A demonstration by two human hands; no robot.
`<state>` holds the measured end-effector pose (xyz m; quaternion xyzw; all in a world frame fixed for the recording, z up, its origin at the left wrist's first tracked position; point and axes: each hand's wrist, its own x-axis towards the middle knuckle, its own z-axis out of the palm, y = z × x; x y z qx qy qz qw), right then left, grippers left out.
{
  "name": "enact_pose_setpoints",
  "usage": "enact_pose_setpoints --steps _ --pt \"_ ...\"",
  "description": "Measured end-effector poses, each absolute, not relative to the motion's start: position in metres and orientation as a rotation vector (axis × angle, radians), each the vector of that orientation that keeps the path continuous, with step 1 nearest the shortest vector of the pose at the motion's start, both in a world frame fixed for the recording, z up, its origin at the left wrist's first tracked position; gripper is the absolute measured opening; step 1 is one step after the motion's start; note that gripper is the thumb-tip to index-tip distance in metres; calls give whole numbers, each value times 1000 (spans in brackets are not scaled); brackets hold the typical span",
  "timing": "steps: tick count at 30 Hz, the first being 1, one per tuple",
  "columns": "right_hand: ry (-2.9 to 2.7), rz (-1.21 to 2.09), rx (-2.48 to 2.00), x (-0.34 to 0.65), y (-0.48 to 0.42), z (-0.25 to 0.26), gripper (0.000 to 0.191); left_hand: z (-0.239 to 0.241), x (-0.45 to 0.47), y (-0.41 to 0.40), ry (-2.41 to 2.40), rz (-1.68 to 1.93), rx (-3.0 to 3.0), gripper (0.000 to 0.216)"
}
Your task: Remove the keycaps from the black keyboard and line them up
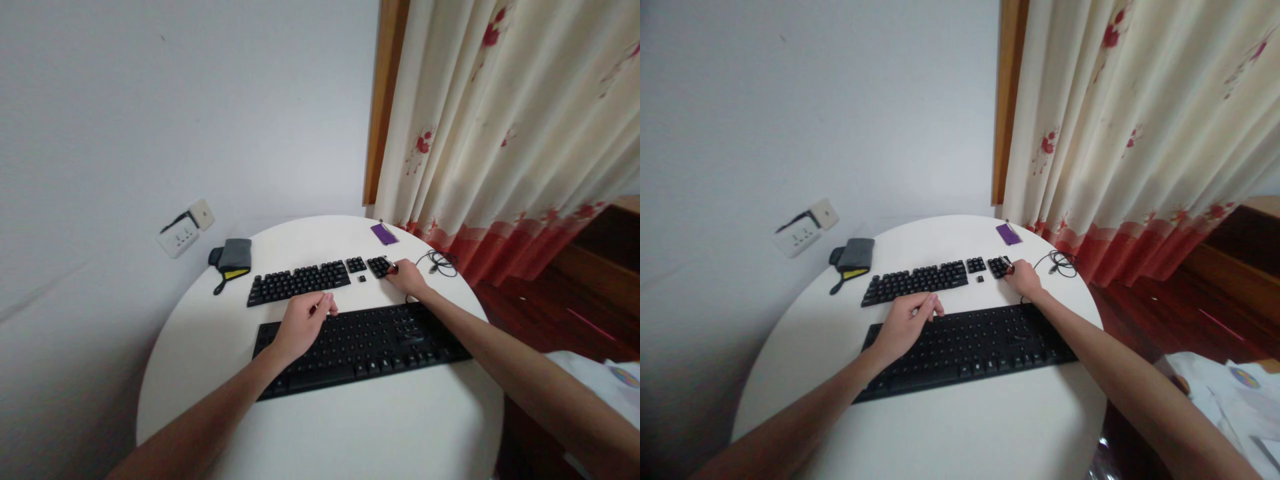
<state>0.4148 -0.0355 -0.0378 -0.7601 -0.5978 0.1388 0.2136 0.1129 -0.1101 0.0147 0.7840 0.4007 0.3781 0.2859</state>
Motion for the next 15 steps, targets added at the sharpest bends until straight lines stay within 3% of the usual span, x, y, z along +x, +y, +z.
enact_pose_setpoints --steps 15 --pt "-1578 356 -2206 402 -42 -34 29 14 113 -109 1070 999 2089 41"
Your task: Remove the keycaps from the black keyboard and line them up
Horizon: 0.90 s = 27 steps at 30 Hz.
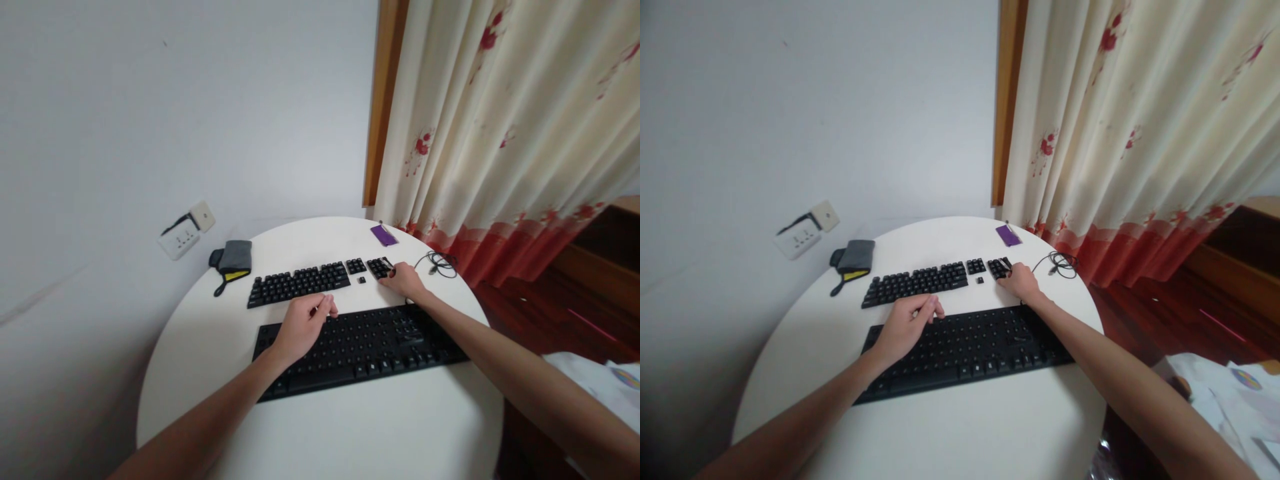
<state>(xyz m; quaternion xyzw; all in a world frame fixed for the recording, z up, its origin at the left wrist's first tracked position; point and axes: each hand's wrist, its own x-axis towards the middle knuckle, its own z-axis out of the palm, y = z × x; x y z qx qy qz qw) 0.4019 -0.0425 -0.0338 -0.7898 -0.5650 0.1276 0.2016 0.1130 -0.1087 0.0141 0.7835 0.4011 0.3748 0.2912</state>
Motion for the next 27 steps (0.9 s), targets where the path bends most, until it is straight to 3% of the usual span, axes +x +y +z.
enact_pose_setpoints --steps 12,16,22,27 --pt "-1590 345 -2189 400 -45 -27 29 14 113 -109 1075 995 2102 41" --pt "-1555 275 -1921 416 -58 -5 26 13 113 -108 1089 996 2115 41" --pt "-1329 365 -1496 447 -123 16 43 12 113 -109 1069 968 2125 41" --pt "-1314 352 -1646 458 -188 0 42 13 114 -108 1077 958 2149 41"
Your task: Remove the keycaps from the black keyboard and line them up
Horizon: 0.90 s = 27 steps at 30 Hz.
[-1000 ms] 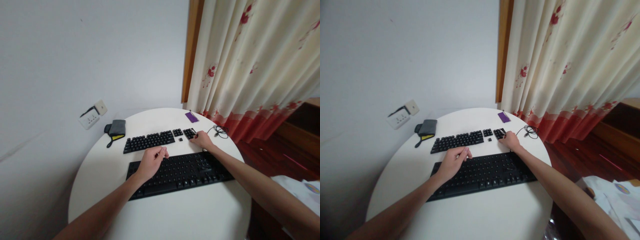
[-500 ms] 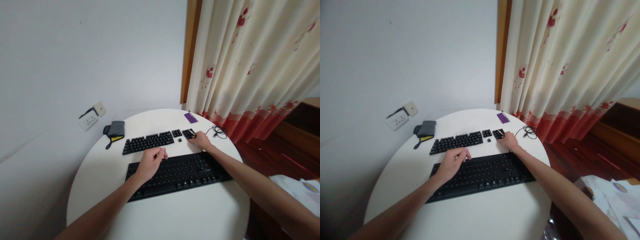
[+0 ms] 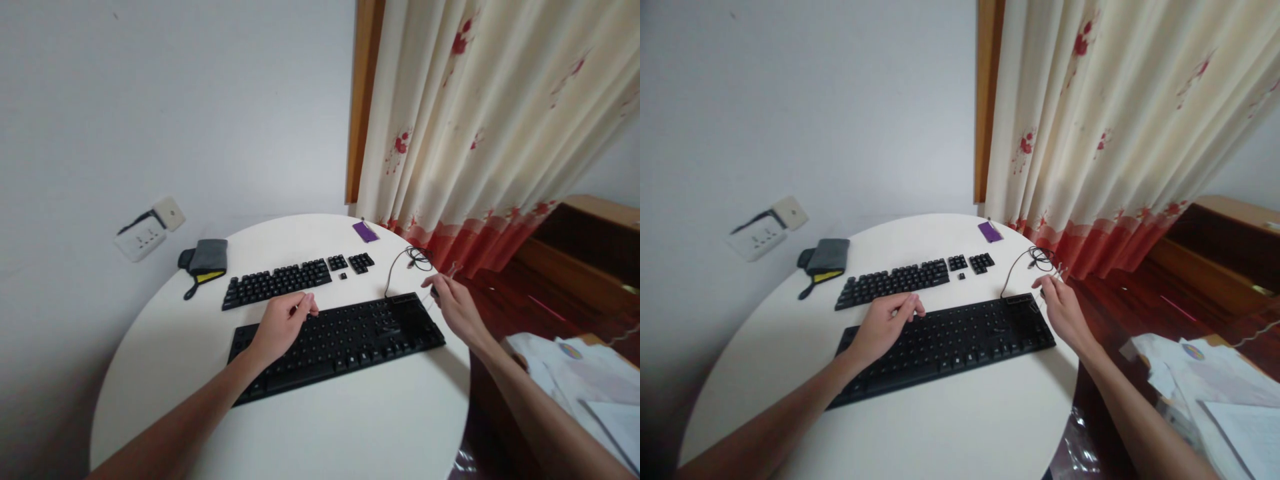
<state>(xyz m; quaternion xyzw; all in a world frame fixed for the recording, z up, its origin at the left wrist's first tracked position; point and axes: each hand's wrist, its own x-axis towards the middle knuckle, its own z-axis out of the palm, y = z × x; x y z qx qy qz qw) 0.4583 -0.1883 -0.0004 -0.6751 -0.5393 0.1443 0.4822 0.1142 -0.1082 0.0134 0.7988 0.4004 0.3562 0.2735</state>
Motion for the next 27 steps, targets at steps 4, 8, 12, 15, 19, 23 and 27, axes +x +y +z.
enact_pose_setpoints --steps 4,8,12,15,19,23,27 --pt "-1316 347 -1779 465 -219 -19 37 12 114 -106 1078 952 2167 41" --pt "-1302 356 -1857 467 -227 -27 37 11 115 -106 1084 944 2182 42" --pt "-1357 341 -1885 459 -228 -28 36 11 115 -107 1081 945 2185 42" --pt "-1472 255 -1905 451 -229 -27 33 11 115 -107 1074 951 2182 40" --pt "-1583 175 -1992 448 -229 -26 30 12 116 -107 1067 949 2187 41" --pt "-1433 319 -1960 456 -224 -28 34 12 116 -107 1069 940 2185 42" --pt "-1199 521 -1849 466 -220 -35 36 12 116 -108 1058 940 2166 41"
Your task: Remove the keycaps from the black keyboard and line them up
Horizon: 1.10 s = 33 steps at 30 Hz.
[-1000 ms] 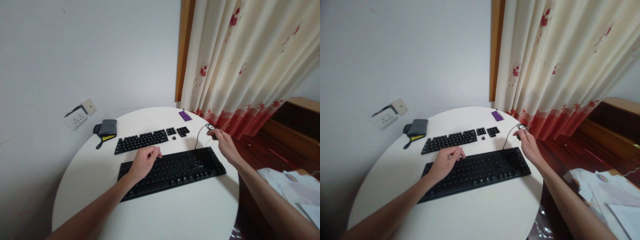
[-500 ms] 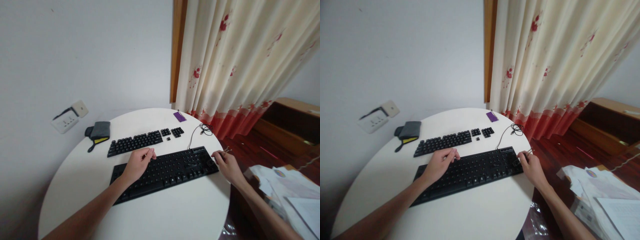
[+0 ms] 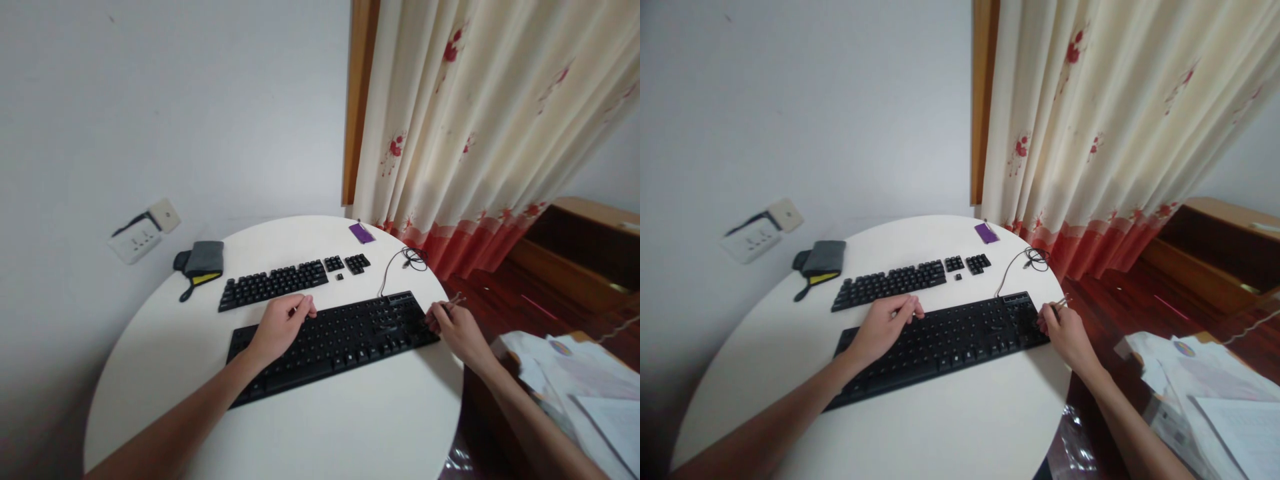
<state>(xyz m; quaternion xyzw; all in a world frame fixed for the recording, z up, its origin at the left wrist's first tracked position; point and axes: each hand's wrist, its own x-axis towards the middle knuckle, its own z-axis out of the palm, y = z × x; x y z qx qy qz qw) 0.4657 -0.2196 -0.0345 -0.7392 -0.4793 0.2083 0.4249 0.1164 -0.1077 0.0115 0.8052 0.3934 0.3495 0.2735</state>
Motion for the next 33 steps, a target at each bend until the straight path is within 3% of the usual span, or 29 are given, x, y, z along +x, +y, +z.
enact_pose_setpoints --steps 7,14,19,27,33 --pt "-981 710 -1639 465 -217 -23 39 13 117 -109 1017 924 2156 39" --pt "-1152 770 -1365 371 -184 18 37 12 121 -114 838 841 1950 21" --pt "-1300 855 -1145 300 -144 29 35 9 121 -109 747 888 1681 36" --pt "-1432 803 -1103 277 -127 11 28 3 111 -92 899 996 1565 29" --pt "-1341 868 -1170 281 -132 -8 29 -14 114 -90 902 1033 1824 17"
